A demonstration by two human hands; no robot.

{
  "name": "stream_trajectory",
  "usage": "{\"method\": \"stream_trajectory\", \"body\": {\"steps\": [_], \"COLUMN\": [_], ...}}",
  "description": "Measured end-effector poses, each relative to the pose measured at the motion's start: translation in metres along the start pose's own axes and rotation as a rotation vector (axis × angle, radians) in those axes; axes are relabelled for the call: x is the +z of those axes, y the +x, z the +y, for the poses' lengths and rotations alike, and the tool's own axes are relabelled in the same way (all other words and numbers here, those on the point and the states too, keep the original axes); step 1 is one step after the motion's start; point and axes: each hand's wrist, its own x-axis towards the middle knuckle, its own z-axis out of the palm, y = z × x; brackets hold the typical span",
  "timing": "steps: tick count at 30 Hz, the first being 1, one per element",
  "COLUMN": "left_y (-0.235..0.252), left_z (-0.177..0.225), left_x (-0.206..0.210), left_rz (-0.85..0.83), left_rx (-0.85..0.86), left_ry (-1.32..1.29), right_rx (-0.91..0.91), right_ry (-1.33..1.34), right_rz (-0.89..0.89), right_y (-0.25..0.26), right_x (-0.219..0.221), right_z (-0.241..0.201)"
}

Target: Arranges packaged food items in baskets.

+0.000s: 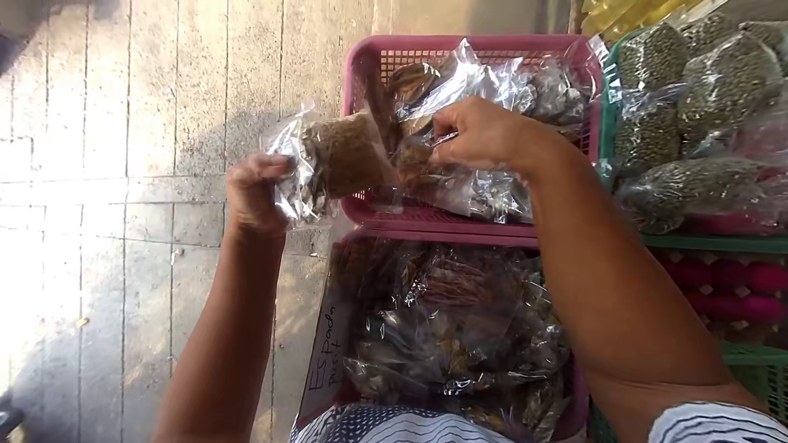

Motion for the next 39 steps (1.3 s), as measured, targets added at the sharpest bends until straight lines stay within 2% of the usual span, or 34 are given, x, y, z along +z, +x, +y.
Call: {"method": "stream_trajectory", "body": {"steps": [4, 6, 9, 11, 13, 15, 18, 20, 22, 24, 29, 32, 36, 39], "left_y": [-0.019, -0.024, -0.025, -0.025, -0.021, -0.013, 0.001, 0.012, 0.025, 0.039, 0.060, 0.057, 0.050, 0.050], "left_z": [0.006, 0.010, 0.015, 0.019, 0.022, 0.021, 0.017, 0.015, 0.012, 0.011, 0.008, -0.007, -0.042, -0.056], "left_x": [-0.018, -0.020, -0.021, -0.013, -0.002, 0.015, 0.045, 0.066, 0.085, 0.098, 0.107, 0.121, 0.143, 0.151], "left_rz": [-0.001, 0.008, -0.051, -0.086, -0.161, -0.249, -0.282, -0.308, -0.287, -0.233, -0.029, -0.013, -0.084, -0.140], "left_rx": [0.061, 0.067, 0.064, 0.071, 0.066, 0.037, -0.068, -0.162, -0.223, -0.206, 0.047, 0.108, 0.117, 0.074], "left_ry": [-0.043, -0.043, -0.095, -0.096, -0.096, -0.094, 0.004, 0.093, 0.191, 0.276, 0.379, 0.632, 1.185, 1.392], "right_rx": [0.189, 0.238, 0.325, 0.337, 0.252, 0.041, -0.338, -0.433, -0.389, -0.293, 0.073, 0.147, 0.183, 0.211], "right_ry": [-0.047, 0.114, 0.518, 0.575, 0.565, 0.668, 0.767, 0.689, 0.551, 0.395, 0.360, 0.380, 0.468, 0.494], "right_rz": [-0.045, -0.102, -0.210, -0.177, -0.040, 0.048, -0.050, -0.084, 0.006, 0.174, 0.638, 0.747, 0.871, 0.908], "right_y": [0.030, 0.042, 0.044, 0.037, 0.025, 0.012, 0.001, -0.011, -0.025, -0.038, -0.074, -0.091, -0.109, -0.119], "right_x": [0.035, 0.054, 0.065, 0.059, 0.049, 0.037, 0.025, 0.020, 0.015, 0.006, -0.014, -0.013, -0.015, -0.017], "right_z": [-0.032, -0.047, -0.054, -0.049, -0.037, -0.018, 0.010, 0.016, 0.023, 0.036, 0.061, 0.063, 0.065, 0.067]}}
